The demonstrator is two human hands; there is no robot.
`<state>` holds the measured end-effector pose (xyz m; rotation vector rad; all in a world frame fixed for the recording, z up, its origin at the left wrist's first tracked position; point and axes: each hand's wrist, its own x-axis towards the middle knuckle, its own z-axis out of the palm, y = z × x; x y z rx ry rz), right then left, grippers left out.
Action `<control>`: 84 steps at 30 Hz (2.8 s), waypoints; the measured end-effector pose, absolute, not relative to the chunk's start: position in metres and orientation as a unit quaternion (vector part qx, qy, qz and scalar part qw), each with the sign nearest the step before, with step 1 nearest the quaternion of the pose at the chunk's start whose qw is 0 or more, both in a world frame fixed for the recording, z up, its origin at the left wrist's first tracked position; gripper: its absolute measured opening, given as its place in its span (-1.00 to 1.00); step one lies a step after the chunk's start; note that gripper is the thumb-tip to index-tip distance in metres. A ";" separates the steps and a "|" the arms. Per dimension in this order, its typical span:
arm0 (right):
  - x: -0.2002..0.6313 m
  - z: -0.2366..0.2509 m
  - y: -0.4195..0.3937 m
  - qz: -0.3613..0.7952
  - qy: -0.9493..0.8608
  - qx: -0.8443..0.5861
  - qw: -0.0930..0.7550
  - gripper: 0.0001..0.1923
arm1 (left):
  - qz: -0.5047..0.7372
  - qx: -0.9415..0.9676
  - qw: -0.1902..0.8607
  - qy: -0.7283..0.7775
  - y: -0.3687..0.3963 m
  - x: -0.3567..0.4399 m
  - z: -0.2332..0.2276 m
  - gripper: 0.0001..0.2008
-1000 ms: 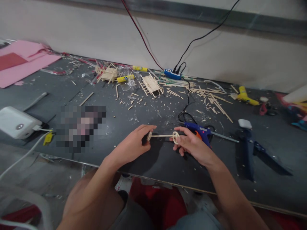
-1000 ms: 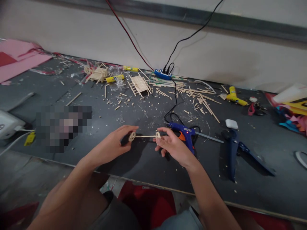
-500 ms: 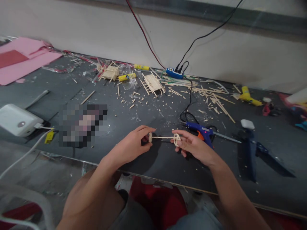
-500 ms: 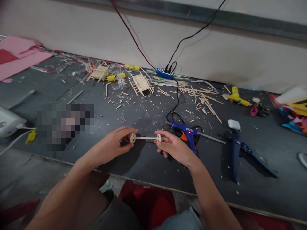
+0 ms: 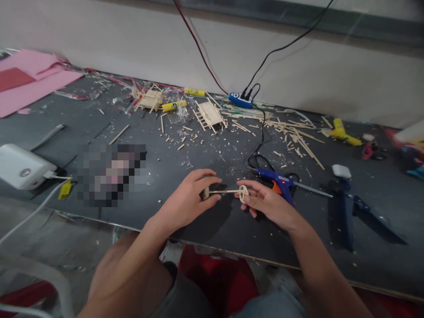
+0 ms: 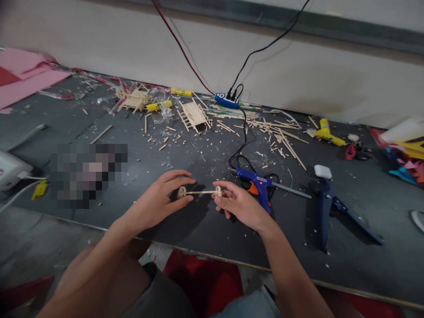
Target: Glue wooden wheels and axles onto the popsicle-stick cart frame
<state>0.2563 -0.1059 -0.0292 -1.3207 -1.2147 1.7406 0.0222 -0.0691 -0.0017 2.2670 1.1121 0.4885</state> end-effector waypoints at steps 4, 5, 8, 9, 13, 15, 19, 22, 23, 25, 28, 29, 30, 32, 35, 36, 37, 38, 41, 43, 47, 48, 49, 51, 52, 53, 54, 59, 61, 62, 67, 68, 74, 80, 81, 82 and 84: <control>0.256 -0.031 -0.106 0.662 -0.465 -0.495 0.318 -0.55 | 0.192 0.881 0.196 0.386 -0.071 0.041 -0.004 -0.78; 0.256 -0.031 -0.106 0.663 -0.465 -0.493 0.319 -0.54 | 0.185 0.885 0.182 0.386 -0.072 0.044 -0.005 -0.79; 0.255 -0.030 -0.105 0.666 -0.466 -0.489 0.315 -0.53 | 0.167 0.893 0.157 0.388 -0.074 0.051 -0.007 -0.80; 0.255 -0.029 -0.105 0.666 -0.468 -0.489 0.313 -0.53 | 0.165 0.894 0.151 0.388 -0.074 0.053 -0.007 -0.80; 0.255 -0.027 -0.105 0.663 -0.473 -0.491 0.308 -0.51 | 0.166 0.895 0.141 0.388 -0.075 0.055 -0.009 -0.81; 0.255 -0.026 -0.105 0.661 -0.474 -0.496 0.304 -0.51 | 0.169 0.893 0.142 0.391 -0.075 0.056 -0.010 -0.82; 0.255 -0.026 -0.105 0.659 -0.475 -0.501 0.299 -0.52 | 0.176 0.891 0.148 0.391 -0.075 0.057 -0.012 -0.83; 0.255 -0.026 -0.105 0.659 -0.475 -0.503 0.297 -0.51 | 0.178 0.891 0.152 0.389 -0.075 0.058 -0.012 -0.82; 0.254 -0.027 -0.105 0.658 -0.475 -0.504 0.295 -0.51 | 0.178 0.891 0.153 0.389 -0.075 0.058 -0.012 -0.81; 0.254 -0.027 -0.105 0.657 -0.475 -0.506 0.294 -0.51 | 0.177 0.891 0.154 0.388 -0.075 0.058 -0.012 -0.82; 0.253 -0.027 -0.105 0.657 -0.474 -0.508 0.293 -0.51 | 0.179 0.891 0.156 0.387 -0.075 0.057 -0.012 -0.82; 0.253 -0.027 -0.106 0.656 -0.474 -0.509 0.293 -0.51 | 0.180 0.891 0.156 0.387 -0.075 0.057 -0.012 -0.82; 0.253 -0.027 -0.106 0.656 -0.474 -0.509 0.292 -0.51 | 0.180 0.891 0.156 0.386 -0.075 0.057 -0.012 -0.81; 0.253 -0.026 -0.106 0.654 -0.476 -0.510 0.292 -0.49 | 0.183 0.891 0.155 0.385 -0.075 0.057 -0.012 -0.81; 0.253 -0.026 -0.106 0.651 -0.478 -0.511 0.292 -0.47 | 0.185 0.891 0.153 0.385 -0.075 0.057 -0.012 -0.82; 0.253 -0.026 -0.106 0.652 -0.478 -0.511 0.293 -0.47 | 0.185 0.891 0.153 0.385 -0.075 0.057 -0.013 -0.82; 0.253 -0.026 -0.106 0.653 -0.477 -0.510 0.293 -0.47 | 0.185 0.891 0.153 0.386 -0.075 0.057 -0.013 -0.82; 0.253 -0.026 -0.106 0.655 -0.475 -0.509 0.294 -0.48 | 0.184 0.891 0.153 0.386 -0.075 0.057 -0.013 -0.82; 0.252 -0.026 -0.106 0.657 -0.475 -0.505 0.296 -0.48 | 0.183 0.892 0.151 0.386 -0.075 0.057 -0.012 -0.82; 0.252 -0.027 -0.106 0.657 -0.475 -0.505 0.296 -0.47 | 0.182 0.892 0.151 0.386 -0.076 0.057 -0.012 -0.83; 0.253 -0.030 -0.106 0.658 -0.477 -0.501 0.298 -0.48 | 0.181 0.889 0.157 0.390 -0.076 0.057 -0.011 -0.84; 0.254 -0.031 -0.106 0.658 -0.477 -0.501 0.298 -0.48 | 0.182 0.889 0.157 0.391 -0.076 0.057 -0.011 -0.84; 0.254 -0.032 -0.106 0.658 -0.477 -0.501 0.298 -0.48 | 0.182 0.888 0.158 0.391 -0.076 0.057 -0.012 -0.84; 0.254 -0.033 -0.105 0.659 -0.475 -0.500 0.299 -0.48 | 0.183 0.889 0.157 0.390 -0.077 0.057 -0.012 -0.83; 0.253 -0.033 -0.105 0.659 -0.474 -0.500 0.300 -0.48 | 0.184 0.889 0.156 0.389 -0.077 0.057 -0.012 -0.83; 0.253 -0.033 -0.105 0.659 -0.474 -0.501 0.301 -0.47 | 0.185 0.889 0.155 0.388 -0.077 0.057 -0.013 -0.83; 0.253 -0.032 -0.105 0.659 -0.474 -0.501 0.301 -0.47 | 0.186 0.890 0.154 0.388 -0.077 0.057 -0.013 -0.83; 0.251 -0.030 -0.106 0.652 -0.474 -0.508 0.304 -0.47 | 0.183 0.889 0.152 0.390 -0.077 0.057 -0.013 -0.84; 0.251 -0.030 -0.105 0.651 -0.475 -0.510 0.301 -0.47 | 0.173 0.890 0.159 0.392 -0.077 0.057 -0.012 -0.84; 0.251 -0.029 -0.105 0.652 -0.475 -0.510 0.299 -0.47 | 0.169 0.890 0.164 0.391 -0.078 0.057 -0.012 -0.83; 0.250 -0.028 -0.104 0.655 -0.469 -0.512 0.298 -0.41 | 0.162 0.884 0.200 0.390 -0.076 0.048 -0.005 -0.81; 0.250 -0.028 -0.104 0.656 -0.468 -0.513 0.298 -0.39 | 0.155 0.881 0.211 0.393 -0.074 0.044 -0.003 -0.73; 0.250 -0.030 -0.103 0.651 -0.463 -0.523 0.297 -0.46 | 0.109 0.855 0.278 0.423 -0.060 0.002 -0.001 -0.42; 0.248 -0.029 -0.104 0.618 -0.473 -0.557 0.290 -0.56 | 0.073 0.843 0.317 0.427 -0.059 -0.009 -0.005 -0.53; 0.247 -0.028 -0.104 0.613 -0.476 -0.561 0.288 -0.56 | 0.073 0.842 0.319 0.429 -0.060 -0.007 -0.005 -0.57; 0.247 -0.027 -0.105 0.607 -0.480 -0.565 0.285 -0.56 | 0.074 0.841 0.321 0.430 -0.060 -0.006 -0.004 -0.59; 0.246 -0.025 -0.106 0.592 -0.490 -0.577 0.277 -0.55 | 0.076 0.839 0.324 0.431 -0.061 -0.004 -0.003 -0.62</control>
